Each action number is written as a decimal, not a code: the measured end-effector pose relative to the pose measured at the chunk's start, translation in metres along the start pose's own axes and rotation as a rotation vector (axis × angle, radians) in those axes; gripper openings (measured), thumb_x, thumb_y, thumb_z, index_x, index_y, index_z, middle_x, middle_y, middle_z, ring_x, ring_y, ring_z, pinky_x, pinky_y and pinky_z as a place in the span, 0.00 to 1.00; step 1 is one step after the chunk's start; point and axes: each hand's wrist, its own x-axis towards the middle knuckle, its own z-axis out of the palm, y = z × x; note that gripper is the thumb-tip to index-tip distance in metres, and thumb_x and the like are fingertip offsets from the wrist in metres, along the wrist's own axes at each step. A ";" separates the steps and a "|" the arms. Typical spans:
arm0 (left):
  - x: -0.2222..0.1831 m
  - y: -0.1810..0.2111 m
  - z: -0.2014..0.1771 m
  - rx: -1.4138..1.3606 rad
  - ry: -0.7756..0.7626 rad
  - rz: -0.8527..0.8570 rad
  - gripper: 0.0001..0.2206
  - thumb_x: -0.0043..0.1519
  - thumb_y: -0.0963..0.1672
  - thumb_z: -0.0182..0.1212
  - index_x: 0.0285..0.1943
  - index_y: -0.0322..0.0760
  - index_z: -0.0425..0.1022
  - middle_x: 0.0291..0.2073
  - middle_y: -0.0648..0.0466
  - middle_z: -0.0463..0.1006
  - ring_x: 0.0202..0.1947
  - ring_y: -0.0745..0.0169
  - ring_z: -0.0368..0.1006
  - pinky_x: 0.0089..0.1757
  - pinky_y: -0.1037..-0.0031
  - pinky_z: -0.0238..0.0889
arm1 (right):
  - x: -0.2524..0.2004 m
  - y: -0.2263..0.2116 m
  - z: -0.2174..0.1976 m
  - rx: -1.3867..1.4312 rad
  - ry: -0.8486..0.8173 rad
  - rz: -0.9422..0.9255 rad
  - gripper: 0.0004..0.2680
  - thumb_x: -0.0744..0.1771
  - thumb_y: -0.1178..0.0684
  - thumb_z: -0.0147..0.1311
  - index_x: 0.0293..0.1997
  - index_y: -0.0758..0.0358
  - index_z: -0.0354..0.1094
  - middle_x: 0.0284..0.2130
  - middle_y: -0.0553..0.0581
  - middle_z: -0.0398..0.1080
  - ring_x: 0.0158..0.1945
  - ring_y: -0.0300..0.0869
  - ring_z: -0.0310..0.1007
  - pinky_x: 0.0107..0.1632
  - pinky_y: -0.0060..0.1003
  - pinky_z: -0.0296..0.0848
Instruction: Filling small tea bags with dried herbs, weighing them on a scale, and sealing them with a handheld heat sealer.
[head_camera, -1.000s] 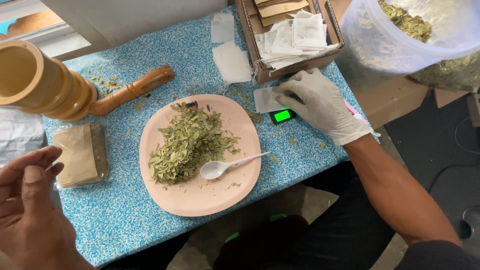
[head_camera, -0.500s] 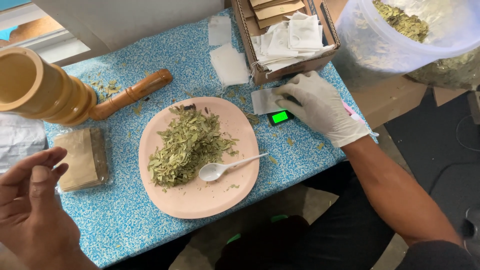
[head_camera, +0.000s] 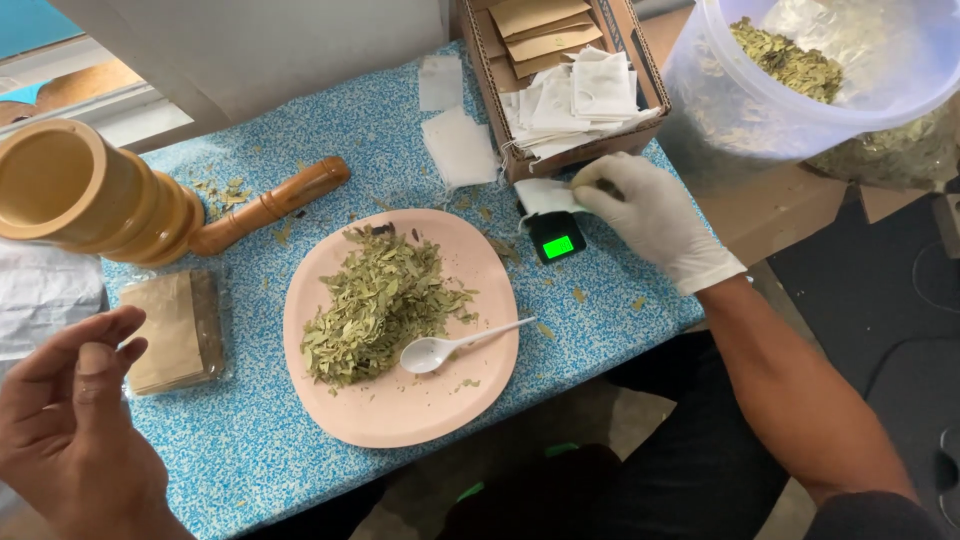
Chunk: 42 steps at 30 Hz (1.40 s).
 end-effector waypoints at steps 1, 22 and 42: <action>0.000 0.001 0.001 -0.001 0.002 0.001 0.09 0.91 0.40 0.56 0.74 0.26 0.73 0.66 0.38 0.82 0.70 0.49 0.85 0.67 0.68 0.81 | 0.000 -0.002 -0.004 -0.001 0.000 -0.002 0.06 0.73 0.54 0.57 0.48 0.59 0.81 0.43 0.52 0.80 0.48 0.44 0.75 0.53 0.42 0.71; -0.017 0.079 0.160 -0.018 -0.723 -0.082 0.28 0.68 0.54 0.61 0.75 0.40 0.72 0.69 0.45 0.80 0.61 0.52 0.83 0.54 0.59 0.83 | -0.005 -0.014 -0.008 0.752 -0.649 0.205 0.07 0.74 0.49 0.55 0.44 0.56 0.77 0.35 0.45 0.67 0.33 0.37 0.56 0.38 0.33 0.60; -0.027 0.066 0.223 -0.304 -0.496 -0.227 0.12 0.70 0.47 0.72 0.52 0.33 0.87 0.38 0.42 0.90 0.45 0.58 0.87 0.48 0.64 0.84 | -0.038 -0.050 0.009 0.278 0.258 -0.333 0.18 0.67 0.46 0.76 0.64 0.51 0.78 0.60 0.53 0.70 0.69 0.46 0.64 0.71 0.41 0.70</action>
